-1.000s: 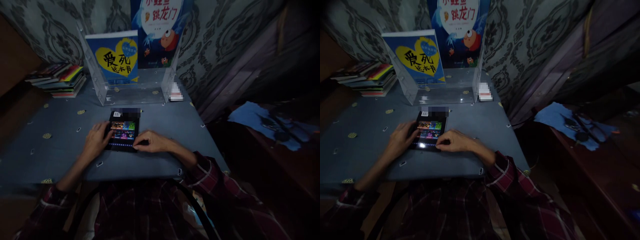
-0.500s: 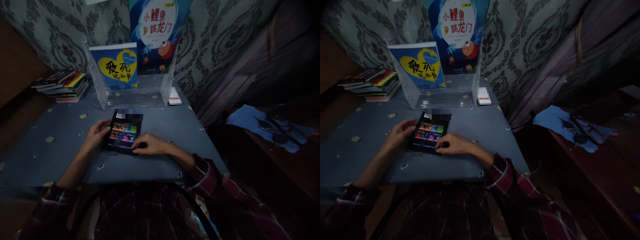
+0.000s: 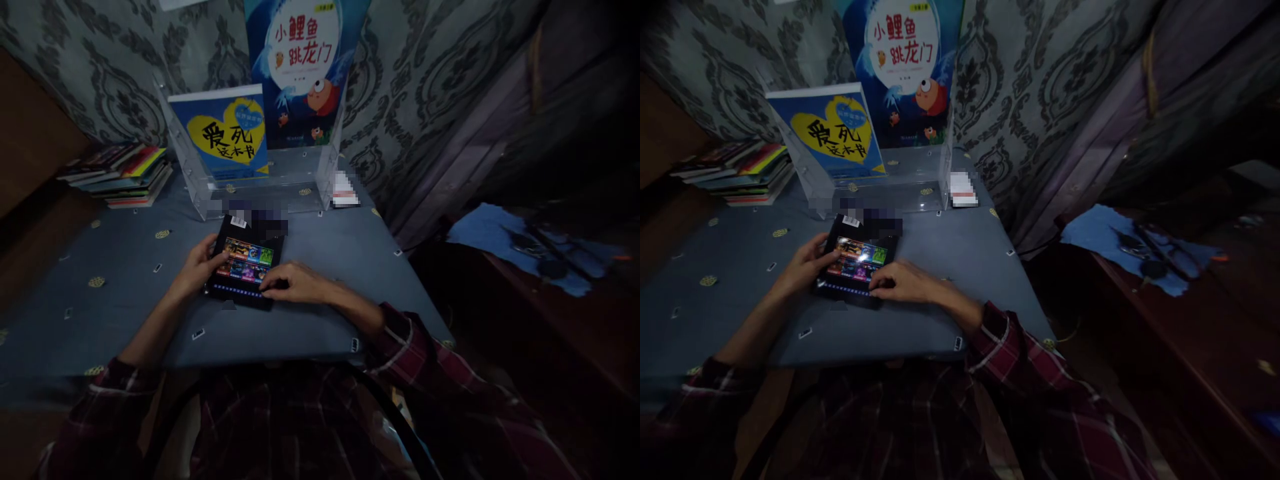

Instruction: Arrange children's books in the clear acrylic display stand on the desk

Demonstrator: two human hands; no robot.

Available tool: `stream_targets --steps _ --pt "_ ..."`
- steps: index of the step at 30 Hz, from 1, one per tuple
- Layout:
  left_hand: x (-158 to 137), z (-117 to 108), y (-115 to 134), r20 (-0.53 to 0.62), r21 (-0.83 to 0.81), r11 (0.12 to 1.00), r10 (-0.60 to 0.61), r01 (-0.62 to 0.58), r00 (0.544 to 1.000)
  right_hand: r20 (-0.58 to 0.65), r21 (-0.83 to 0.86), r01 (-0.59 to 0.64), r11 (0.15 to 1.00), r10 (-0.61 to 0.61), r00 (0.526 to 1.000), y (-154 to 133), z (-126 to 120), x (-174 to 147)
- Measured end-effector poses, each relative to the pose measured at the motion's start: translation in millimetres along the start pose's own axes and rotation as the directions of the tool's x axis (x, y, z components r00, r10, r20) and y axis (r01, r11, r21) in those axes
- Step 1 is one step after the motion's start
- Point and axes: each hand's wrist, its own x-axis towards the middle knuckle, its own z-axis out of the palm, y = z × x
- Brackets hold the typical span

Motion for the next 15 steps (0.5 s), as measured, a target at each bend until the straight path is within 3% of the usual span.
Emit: stream_targets --steps 4,8,11,15 --pt "-1 0 2 0.006 0.004 0.999 0.050 -0.050 0.999 -0.167 -0.117 -0.118 0.986 0.097 0.981 3 -4 0" --pt "0 -1 4 0.011 0.009 0.991 0.131 -0.131 0.991 -0.428 -0.153 -0.359 0.921 0.266 0.864 9 -8 1" --pt "0 -1 6 0.012 0.000 0.981 0.195 -0.195 0.981 -0.510 -0.055 -0.389 0.920 0.308 0.803 17 -11 2" --pt "2 1 11 0.037 0.022 0.957 0.290 -0.291 0.956 -0.386 0.234 -0.186 0.954 0.267 0.883 22 -13 4"
